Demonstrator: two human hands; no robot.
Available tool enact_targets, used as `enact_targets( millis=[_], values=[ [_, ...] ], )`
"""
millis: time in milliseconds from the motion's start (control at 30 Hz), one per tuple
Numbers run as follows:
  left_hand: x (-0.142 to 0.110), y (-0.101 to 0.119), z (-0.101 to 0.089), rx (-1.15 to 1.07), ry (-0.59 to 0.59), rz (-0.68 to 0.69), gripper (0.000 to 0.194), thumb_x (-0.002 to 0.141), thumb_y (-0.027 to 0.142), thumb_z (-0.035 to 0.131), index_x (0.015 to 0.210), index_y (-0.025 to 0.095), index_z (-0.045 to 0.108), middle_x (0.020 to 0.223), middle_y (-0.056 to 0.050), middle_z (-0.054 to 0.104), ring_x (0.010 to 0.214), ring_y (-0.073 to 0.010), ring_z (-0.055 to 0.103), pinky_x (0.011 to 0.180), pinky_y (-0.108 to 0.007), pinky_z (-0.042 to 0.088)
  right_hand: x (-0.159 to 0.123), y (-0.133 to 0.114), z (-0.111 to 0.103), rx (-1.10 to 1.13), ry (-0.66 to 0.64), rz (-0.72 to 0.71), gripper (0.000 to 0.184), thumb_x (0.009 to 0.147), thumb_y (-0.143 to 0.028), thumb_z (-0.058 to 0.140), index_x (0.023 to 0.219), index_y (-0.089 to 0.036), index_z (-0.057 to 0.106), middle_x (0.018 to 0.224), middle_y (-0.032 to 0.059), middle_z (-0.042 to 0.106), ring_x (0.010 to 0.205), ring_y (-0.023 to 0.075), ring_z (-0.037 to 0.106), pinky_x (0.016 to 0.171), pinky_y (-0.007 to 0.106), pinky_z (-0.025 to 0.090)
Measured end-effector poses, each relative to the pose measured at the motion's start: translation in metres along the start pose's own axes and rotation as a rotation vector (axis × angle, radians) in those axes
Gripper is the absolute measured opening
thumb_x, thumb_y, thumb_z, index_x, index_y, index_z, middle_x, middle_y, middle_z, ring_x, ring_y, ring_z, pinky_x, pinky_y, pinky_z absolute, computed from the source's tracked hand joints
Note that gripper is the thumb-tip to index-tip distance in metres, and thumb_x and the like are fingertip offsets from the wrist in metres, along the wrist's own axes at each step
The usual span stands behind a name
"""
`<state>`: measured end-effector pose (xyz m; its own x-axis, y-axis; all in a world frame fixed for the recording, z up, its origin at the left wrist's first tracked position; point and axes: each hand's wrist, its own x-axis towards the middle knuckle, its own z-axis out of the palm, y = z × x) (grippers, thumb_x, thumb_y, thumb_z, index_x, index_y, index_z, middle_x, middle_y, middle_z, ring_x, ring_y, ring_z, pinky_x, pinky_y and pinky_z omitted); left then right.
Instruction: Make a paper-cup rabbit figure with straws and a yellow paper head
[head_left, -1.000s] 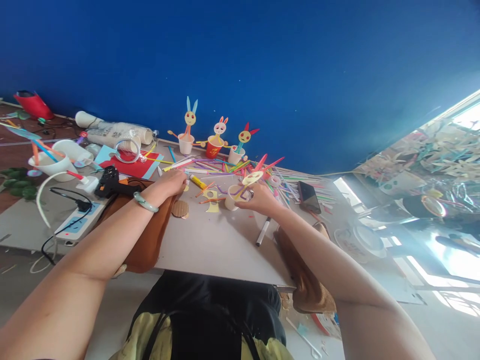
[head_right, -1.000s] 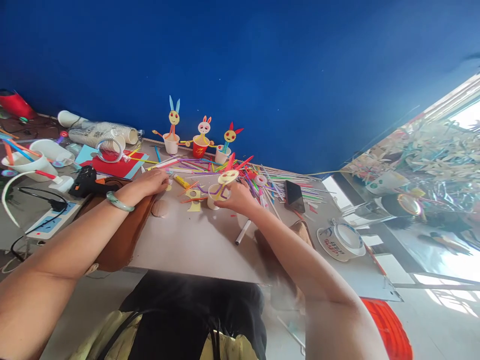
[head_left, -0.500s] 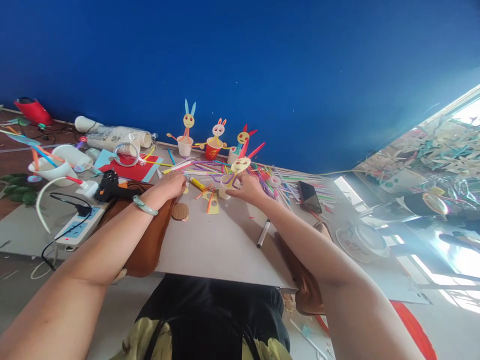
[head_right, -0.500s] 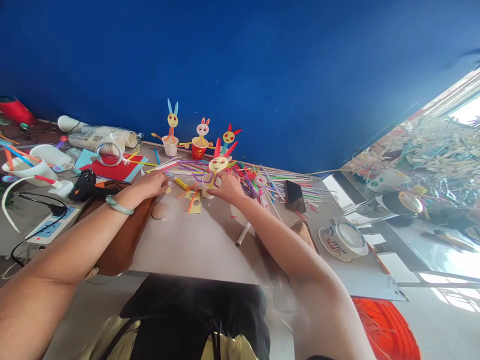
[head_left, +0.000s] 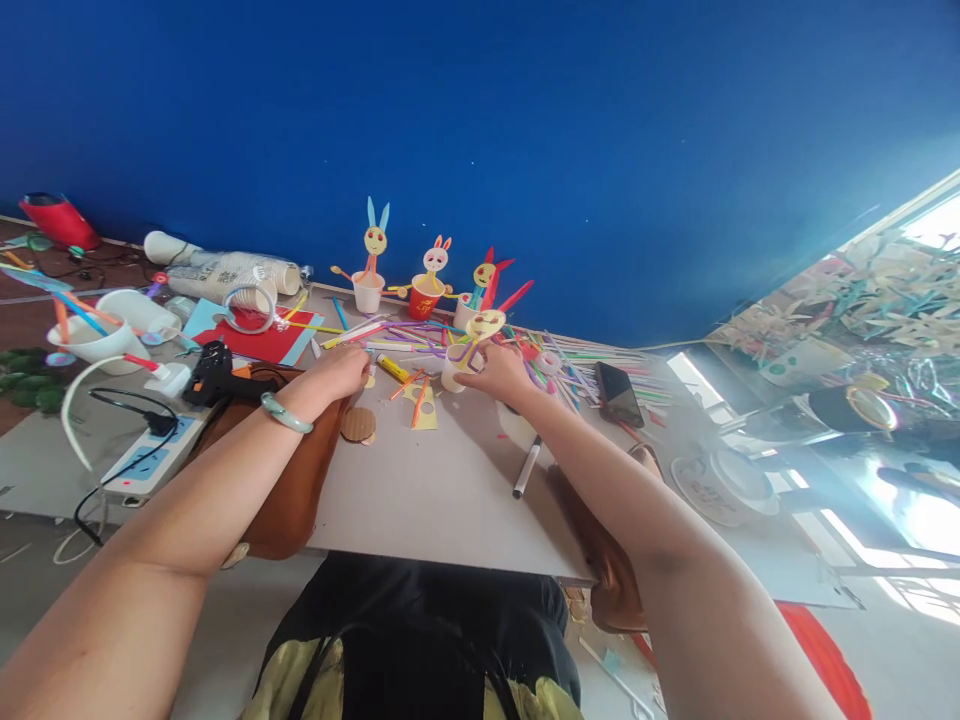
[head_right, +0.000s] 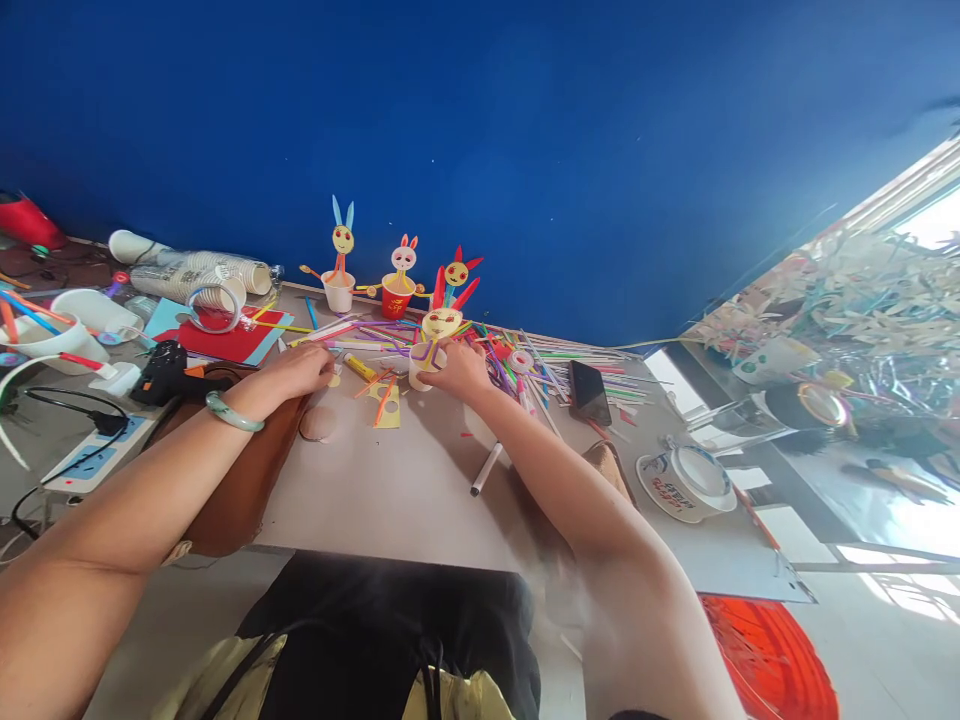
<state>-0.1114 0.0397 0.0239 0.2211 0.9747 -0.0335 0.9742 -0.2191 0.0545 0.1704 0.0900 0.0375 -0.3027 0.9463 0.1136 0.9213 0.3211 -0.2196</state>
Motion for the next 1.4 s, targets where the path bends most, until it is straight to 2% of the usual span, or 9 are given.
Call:
enact_targets(
  millis=[367,533,733,833,900,1033,1100,1267,1400],
  values=[
    [0.004,-0.003,0.003,0.009,-0.006,0.002,0.022,0.084,0.019,0.051,0.088,0.015,0.073,0.100,-0.016,0.074,0.099,-0.0270,0.068,0.084,-0.032,0.051,-0.004,0.003,-0.008,0.028,-0.012,-0.003,0.069,0.066,-0.058,0.079,0.120,-0.018,0.063,0.101,0.0108,0.073,0.101,0.0335,0.068,0.095,0.048,0.046],
    [0.003,-0.003,0.003,0.009,-0.004,0.008,0.021,0.082,0.018,0.052,0.084,0.015,0.073,0.096,-0.015,0.074,0.094,-0.0265,0.069,0.079,-0.032,0.051,-0.001,0.013,-0.010,0.236,0.031,0.019,0.068,0.062,-0.052,0.083,0.119,-0.019,0.064,0.118,0.0118,0.072,0.113,0.0324,0.066,0.096,0.045,0.050],
    [0.006,-0.006,0.010,0.004,0.052,0.009,0.021,0.083,0.019,0.051,0.082,0.016,0.073,0.097,-0.014,0.074,0.097,-0.0267,0.067,0.080,-0.032,0.051,0.000,0.018,-0.014,0.605,0.082,0.032,0.052,0.066,-0.034,0.079,0.112,-0.015,0.066,0.115,0.0126,0.074,0.109,0.0260,0.069,0.096,0.040,0.052],
    [0.007,-0.006,0.009,-0.007,0.084,0.019,0.019,0.082,0.019,0.053,0.077,0.016,0.071,0.096,-0.013,0.073,0.098,-0.0257,0.067,0.084,-0.032,0.050,0.000,0.014,-0.015,0.680,0.118,0.020,0.046,0.066,-0.029,0.077,0.110,-0.014,0.067,0.109,0.0120,0.075,0.104,0.0253,0.070,0.092,0.039,0.054],
    [0.006,-0.003,0.006,-0.036,0.140,0.026,0.019,0.084,0.019,0.052,0.081,0.015,0.071,0.100,-0.013,0.072,0.100,-0.0254,0.066,0.088,-0.032,0.050,0.001,0.010,-0.015,0.694,0.144,0.029,0.040,0.066,-0.028,0.076,0.103,-0.014,0.069,0.105,0.0119,0.076,0.100,0.0256,0.071,0.088,0.038,0.055],
    [0.002,0.011,0.002,-0.207,0.415,0.077,0.019,0.087,0.019,0.050,0.087,0.015,0.068,0.102,-0.012,0.069,0.100,-0.0237,0.065,0.089,-0.033,0.049,0.004,0.005,-0.010,0.745,0.163,0.095,0.033,0.066,-0.029,0.075,0.095,-0.014,0.071,0.098,0.0115,0.077,0.089,0.0245,0.072,0.078,0.034,0.056],
    [-0.001,0.023,0.002,-0.273,0.485,0.154,0.017,0.088,0.018,0.050,0.086,0.016,0.067,0.100,-0.010,0.069,0.098,-0.0221,0.064,0.089,-0.033,0.050,0.005,0.003,-0.007,0.749,0.163,0.113,0.029,0.067,-0.029,0.074,0.091,-0.013,0.072,0.094,0.0108,0.078,0.085,0.0236,0.072,0.075,0.033,0.056],
    [-0.004,0.067,-0.005,-0.194,0.288,0.451,0.019,0.089,0.018,0.050,0.084,0.017,0.068,0.110,-0.010,0.065,0.100,-0.0213,0.065,0.082,-0.031,0.051,0.006,0.004,0.000,0.724,0.169,0.091,0.023,0.071,-0.031,0.071,0.087,-0.014,0.073,0.085,0.0077,0.078,0.079,0.0219,0.071,0.071,0.030,0.054],
    [0.001,0.096,-0.016,-0.042,0.161,0.474,0.025,0.092,0.018,0.045,0.085,0.014,0.069,0.126,-0.015,0.059,0.083,-0.0207,0.067,0.073,-0.035,0.052,0.009,0.004,0.004,0.689,0.192,0.084,0.017,0.073,-0.028,0.069,0.083,-0.015,0.075,0.084,0.0066,0.078,0.079,0.0212,0.071,0.073,0.029,0.054]
  ],
)
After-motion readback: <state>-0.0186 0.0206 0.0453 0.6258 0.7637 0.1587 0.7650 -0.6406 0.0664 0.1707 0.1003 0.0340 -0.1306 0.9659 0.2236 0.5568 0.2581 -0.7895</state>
